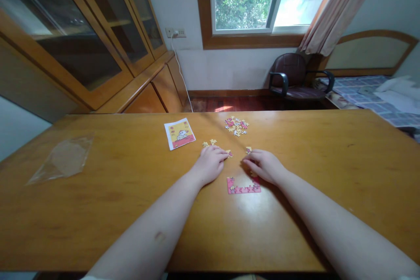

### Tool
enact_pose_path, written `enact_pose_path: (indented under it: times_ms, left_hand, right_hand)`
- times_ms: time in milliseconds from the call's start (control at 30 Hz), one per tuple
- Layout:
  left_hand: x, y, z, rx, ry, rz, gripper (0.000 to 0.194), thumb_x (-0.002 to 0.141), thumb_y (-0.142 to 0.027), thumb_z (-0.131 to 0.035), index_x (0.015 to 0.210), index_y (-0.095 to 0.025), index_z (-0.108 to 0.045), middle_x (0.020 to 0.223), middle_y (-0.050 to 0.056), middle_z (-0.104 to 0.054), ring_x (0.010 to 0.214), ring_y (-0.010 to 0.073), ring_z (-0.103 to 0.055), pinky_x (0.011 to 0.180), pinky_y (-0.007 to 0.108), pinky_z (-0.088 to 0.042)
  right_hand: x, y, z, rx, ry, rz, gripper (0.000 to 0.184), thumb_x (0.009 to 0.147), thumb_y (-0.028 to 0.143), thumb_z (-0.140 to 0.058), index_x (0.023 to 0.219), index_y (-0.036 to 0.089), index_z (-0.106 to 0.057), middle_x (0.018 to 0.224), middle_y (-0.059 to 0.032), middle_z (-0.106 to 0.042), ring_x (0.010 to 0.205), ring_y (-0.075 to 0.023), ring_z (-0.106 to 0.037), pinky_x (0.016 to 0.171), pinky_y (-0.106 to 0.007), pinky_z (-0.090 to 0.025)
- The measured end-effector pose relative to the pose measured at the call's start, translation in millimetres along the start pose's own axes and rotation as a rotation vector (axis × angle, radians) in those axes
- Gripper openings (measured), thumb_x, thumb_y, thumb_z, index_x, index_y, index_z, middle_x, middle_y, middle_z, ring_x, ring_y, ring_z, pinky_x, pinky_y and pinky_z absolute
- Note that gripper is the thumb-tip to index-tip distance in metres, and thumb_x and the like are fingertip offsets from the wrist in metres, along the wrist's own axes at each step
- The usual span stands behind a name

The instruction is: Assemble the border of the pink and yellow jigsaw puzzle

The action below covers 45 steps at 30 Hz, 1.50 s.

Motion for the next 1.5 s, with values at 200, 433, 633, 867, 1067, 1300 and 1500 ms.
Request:
enact_pose_path:
  times_ms: [200, 433, 633, 867, 1067, 1300, 1500]
  left_hand:
    - [-3, 0, 4.9, 0.022, -0.064, -0.023, 0.038, 0.086, -0.018, -0.049, 0.120, -0.027, -0.062, 0.126, 0.002, -0.062, 0.116, 0.0224, -0.049, 0.102, 0.044, -0.034]
    - [-3, -6, 2.9, 0.035, 0.001, -0.044, 0.033, 0.089, -0.024, -0.048, 0.117, -0.028, -0.065, 0.122, 0.001, -0.066, 0.111, 0.0231, -0.051, 0.103, 0.045, -0.032]
    - [-2, 6, 1.7, -0.012, 0.019, -0.010, 0.033, 0.089, -0.025, -0.048, 0.116, -0.029, -0.066, 0.123, -0.001, -0.065, 0.118, 0.0232, -0.049, 0.106, 0.046, -0.030]
    - [-2, 5, 5.9, -0.012, -0.047, -0.017, 0.029, 0.088, -0.025, -0.049, 0.110, -0.031, -0.068, 0.120, 0.001, -0.065, 0.117, 0.0222, -0.049, 0.110, 0.050, -0.024]
    - [-2, 7, 3.1, -0.019, -0.024, -0.005, 0.027, 0.088, -0.025, -0.050, 0.106, -0.030, -0.069, 0.114, 0.001, -0.068, 0.113, 0.0222, -0.051, 0.109, 0.053, -0.023]
    - [-3, 6, 5.2, -0.046, -0.073, 0.010, 0.030, 0.085, -0.022, -0.053, 0.110, -0.028, -0.067, 0.117, 0.002, -0.066, 0.113, 0.0218, -0.053, 0.109, 0.049, -0.028]
    - [-3, 32, 23.2, -0.163, -0.349, 0.206, 0.021, 0.083, -0.020, -0.050, 0.096, -0.021, -0.067, 0.102, 0.004, -0.068, 0.101, 0.0201, -0.059, 0.093, 0.037, -0.046]
  right_hand:
    - [0, -1, -2, 0.010, 0.013, -0.006, 0.026, 0.091, 0.032, -0.050, 0.088, 0.020, -0.073, 0.083, -0.0056, -0.069, 0.076, -0.0165, -0.062, 0.070, -0.026, -0.046]
    - [0, -2, -2, 0.023, 0.013, -0.015, 0.025, 0.090, 0.031, -0.050, 0.087, 0.021, -0.072, 0.084, -0.0054, -0.069, 0.077, -0.0165, -0.062, 0.072, -0.026, -0.046]
    - [1, -3, -2, 0.031, 0.031, -0.015, 0.026, 0.090, 0.032, -0.050, 0.086, 0.021, -0.072, 0.083, -0.0053, -0.068, 0.077, -0.0165, -0.062, 0.072, -0.027, -0.047]
    - [1, -4, -3, 0.030, 0.039, -0.011, 0.025, 0.090, 0.032, -0.050, 0.088, 0.022, -0.072, 0.085, -0.0050, -0.069, 0.078, -0.0165, -0.063, 0.073, -0.027, -0.047]
    - [1, -3, -3, 0.024, 0.047, -0.020, 0.025, 0.090, 0.031, -0.050, 0.088, 0.021, -0.073, 0.085, -0.0056, -0.069, 0.080, -0.0168, -0.063, 0.073, -0.026, -0.047]
    - [1, -3, -4, 0.030, 0.060, -0.022, 0.024, 0.090, 0.032, -0.051, 0.088, 0.022, -0.072, 0.085, -0.0047, -0.069, 0.079, -0.0168, -0.063, 0.074, -0.027, -0.047]
    - [0, -4, -2, 0.032, 0.071, -0.034, 0.025, 0.090, 0.031, -0.050, 0.088, 0.022, -0.072, 0.086, -0.0049, -0.068, 0.080, -0.0169, -0.063, 0.074, -0.027, -0.047]
Point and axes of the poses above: each hand's wrist, its own x-axis towards the middle knuckle, its own z-axis out of the back of the hand, y = z × x, the point moved 4 cm from there along x, towards the middle knuckle
